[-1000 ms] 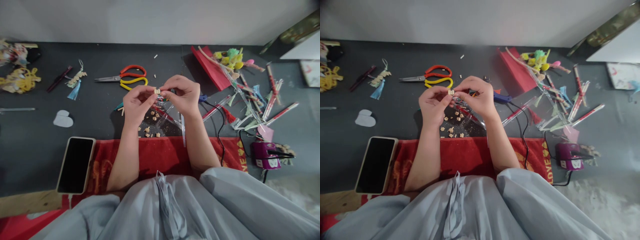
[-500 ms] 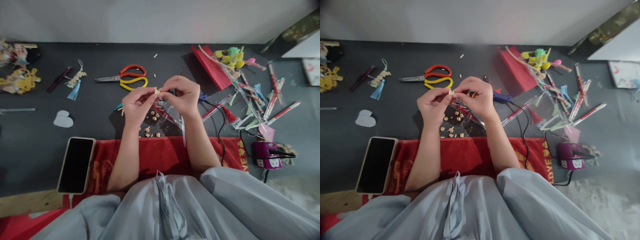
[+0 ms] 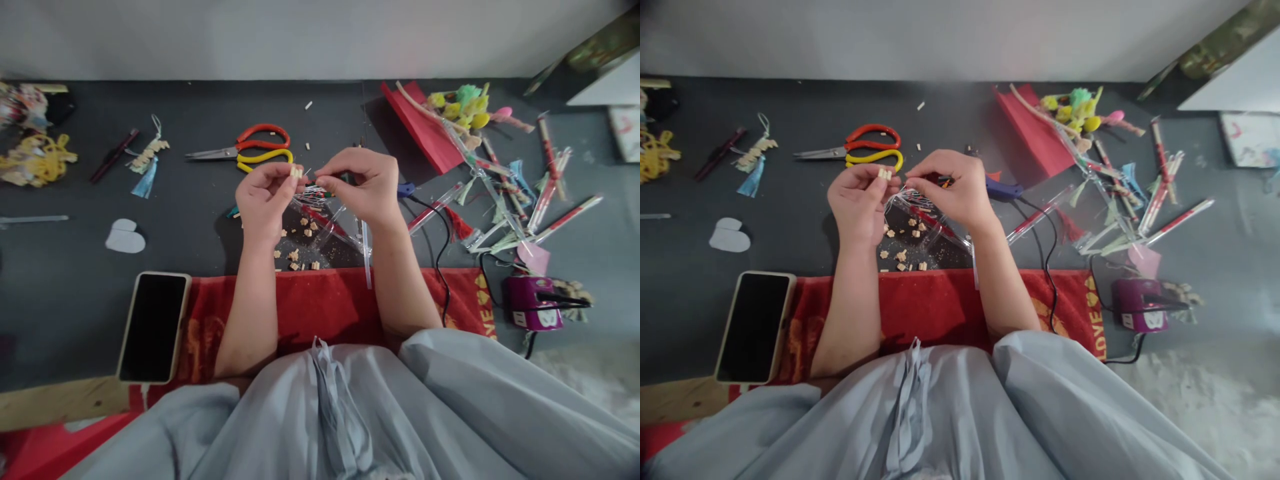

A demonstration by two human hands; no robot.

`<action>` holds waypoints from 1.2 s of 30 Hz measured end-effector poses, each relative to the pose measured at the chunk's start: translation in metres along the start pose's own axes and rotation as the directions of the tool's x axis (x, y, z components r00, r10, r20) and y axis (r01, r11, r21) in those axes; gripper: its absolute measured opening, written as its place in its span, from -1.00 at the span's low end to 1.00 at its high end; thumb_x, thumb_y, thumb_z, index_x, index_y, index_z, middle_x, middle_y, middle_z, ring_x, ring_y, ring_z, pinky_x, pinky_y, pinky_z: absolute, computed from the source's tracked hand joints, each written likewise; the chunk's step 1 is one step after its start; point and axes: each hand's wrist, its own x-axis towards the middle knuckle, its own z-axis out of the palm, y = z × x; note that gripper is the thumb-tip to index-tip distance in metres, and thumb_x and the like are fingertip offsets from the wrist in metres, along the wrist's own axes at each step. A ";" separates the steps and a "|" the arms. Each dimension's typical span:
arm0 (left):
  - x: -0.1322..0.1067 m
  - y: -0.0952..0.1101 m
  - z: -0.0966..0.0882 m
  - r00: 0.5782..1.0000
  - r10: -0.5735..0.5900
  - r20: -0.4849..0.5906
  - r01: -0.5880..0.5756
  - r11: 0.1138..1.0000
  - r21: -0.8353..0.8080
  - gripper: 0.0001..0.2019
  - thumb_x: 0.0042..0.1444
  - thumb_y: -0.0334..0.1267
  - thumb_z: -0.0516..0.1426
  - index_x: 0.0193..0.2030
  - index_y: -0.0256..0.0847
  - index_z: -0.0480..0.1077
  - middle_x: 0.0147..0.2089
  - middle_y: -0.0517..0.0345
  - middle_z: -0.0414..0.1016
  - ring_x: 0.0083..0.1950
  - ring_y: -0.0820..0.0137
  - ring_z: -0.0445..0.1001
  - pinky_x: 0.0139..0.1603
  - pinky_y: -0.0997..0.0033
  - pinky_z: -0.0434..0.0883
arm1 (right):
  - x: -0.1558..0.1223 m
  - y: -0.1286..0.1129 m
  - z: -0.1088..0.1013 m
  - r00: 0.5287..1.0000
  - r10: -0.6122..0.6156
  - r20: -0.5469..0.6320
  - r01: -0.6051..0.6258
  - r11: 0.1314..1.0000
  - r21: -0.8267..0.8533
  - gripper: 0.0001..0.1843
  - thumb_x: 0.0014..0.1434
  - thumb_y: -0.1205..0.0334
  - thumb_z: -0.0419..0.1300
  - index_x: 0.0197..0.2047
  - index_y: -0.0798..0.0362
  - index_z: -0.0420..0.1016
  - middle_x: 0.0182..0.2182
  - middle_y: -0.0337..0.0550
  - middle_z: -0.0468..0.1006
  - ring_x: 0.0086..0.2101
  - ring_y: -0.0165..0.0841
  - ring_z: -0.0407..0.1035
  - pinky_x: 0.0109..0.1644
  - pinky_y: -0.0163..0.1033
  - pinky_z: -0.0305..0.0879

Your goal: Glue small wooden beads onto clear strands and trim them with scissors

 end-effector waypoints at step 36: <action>0.003 0.005 0.002 0.996 -0.048 -0.080 0.041 0.996 -0.081 -0.70 -0.21 -0.04 0.39 -0.43 -0.13 0.44 -0.42 0.23 0.55 -0.46 0.51 0.50 -0.37 0.47 0.51 | -0.023 -0.017 0.006 0.794 0.309 0.524 0.082 0.799 -0.596 -0.72 0.12 0.28 0.06 -0.16 0.10 0.53 -0.28 -0.03 0.58 -0.28 -0.21 0.42 -0.22 -0.19 0.22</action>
